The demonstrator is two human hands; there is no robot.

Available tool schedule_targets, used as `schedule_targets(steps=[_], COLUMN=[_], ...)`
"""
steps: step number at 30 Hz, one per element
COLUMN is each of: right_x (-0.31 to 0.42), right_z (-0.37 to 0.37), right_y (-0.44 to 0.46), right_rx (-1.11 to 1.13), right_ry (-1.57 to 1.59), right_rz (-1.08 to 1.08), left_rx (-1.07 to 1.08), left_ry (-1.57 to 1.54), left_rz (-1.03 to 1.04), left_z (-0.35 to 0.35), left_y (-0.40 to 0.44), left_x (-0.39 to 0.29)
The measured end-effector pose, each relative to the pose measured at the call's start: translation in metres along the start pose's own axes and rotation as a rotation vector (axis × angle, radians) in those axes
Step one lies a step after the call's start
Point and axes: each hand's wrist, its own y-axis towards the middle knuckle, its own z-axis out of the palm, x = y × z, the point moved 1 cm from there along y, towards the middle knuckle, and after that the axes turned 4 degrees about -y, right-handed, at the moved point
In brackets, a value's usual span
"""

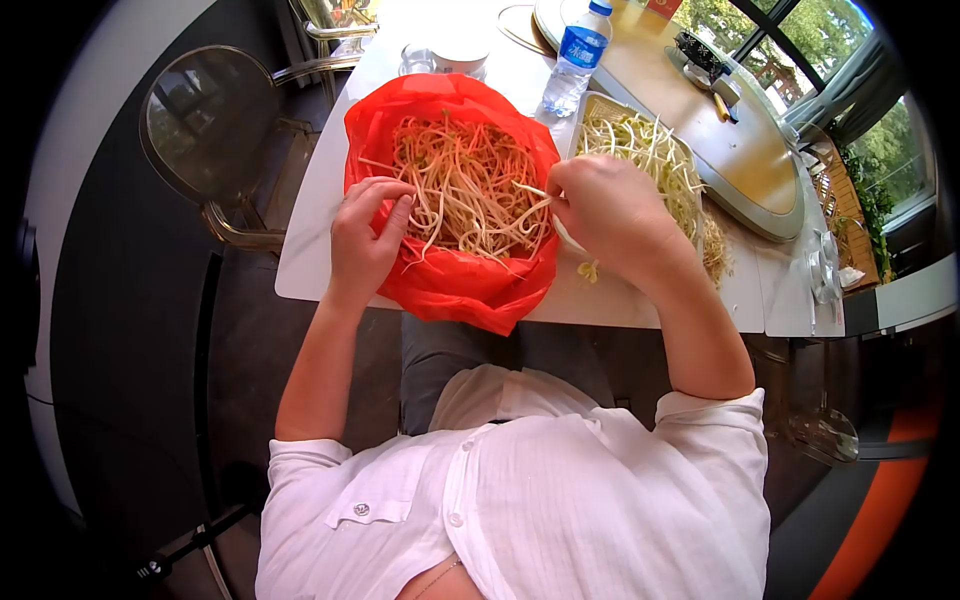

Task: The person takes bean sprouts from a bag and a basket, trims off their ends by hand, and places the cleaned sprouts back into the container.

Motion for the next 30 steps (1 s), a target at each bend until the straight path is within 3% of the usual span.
schedule_targets(steps=[2, 3, 6, 7, 10, 11, 13, 14, 15, 17, 22, 24, 28, 30], right_x=[-0.006, -0.005, -0.002, -0.001, 0.009, 0.015, 0.026, 0.033, 0.04, 0.049, 0.034, 0.034, 0.036, 0.036], right_z=[-0.023, -0.027, -0.026, -0.016, 0.011, 0.017, 0.029, 0.035, 0.039, 0.044, 0.05, 0.048, 0.046, 0.033], right_y=[-0.002, -0.001, 0.014, 0.022, 0.037, 0.037, 0.037, 0.036, 0.034, 0.03, 0.04, 0.043, 0.041, 0.033], right_rx=[-0.286, -0.29, -0.478, -0.482, -0.354, -0.35, -0.39, -0.375, -0.376, -0.267, -0.267, -0.41, -0.455, -0.622], right_ry=[-0.025, -0.027, 0.388, 0.387, 0.985, 0.984, 1.237, 1.293, 1.293, 1.344, 1.278, 1.187, 1.135, 0.582], right_rz=[-0.066, -0.068, -0.045, -0.055, 0.038, 0.027, -0.008, -0.057, -0.06, -0.078, -0.025, -0.046, -0.027, -0.097], left_rx=[-0.013, -0.025, -0.107, -0.115, -0.184, -0.194, 0.015, 0.035, 0.034, -0.076, -0.044, 0.077, 0.065, 0.178], left_ry=[-0.021, -0.042, -0.093, -0.088, -0.228, -0.222, -0.742, -0.924, -0.922, -1.241, -1.207, -1.243, -1.252, -1.095], left_rz=[-0.022, -0.048, -0.062, -0.058, -0.068, -0.068, -0.473, -0.484, -0.481, -0.642, -0.715, -0.725, -0.695, -0.644], left_z=[0.002, 0.002, 0.007, 0.01, 0.021, 0.024, 0.035, 0.041, 0.044, 0.049, 0.042, 0.046, 0.047, 0.042], left_y=[0.0, -0.001, -0.001, 0.001, 0.007, 0.01, 0.015, 0.019, 0.022, 0.026, 0.032, 0.033, 0.036, 0.036], left_x=[0.0, -0.002, -0.018, -0.025, -0.04, -0.043, -0.048, -0.048, -0.048, -0.046, -0.048, -0.045, -0.048, -0.043])
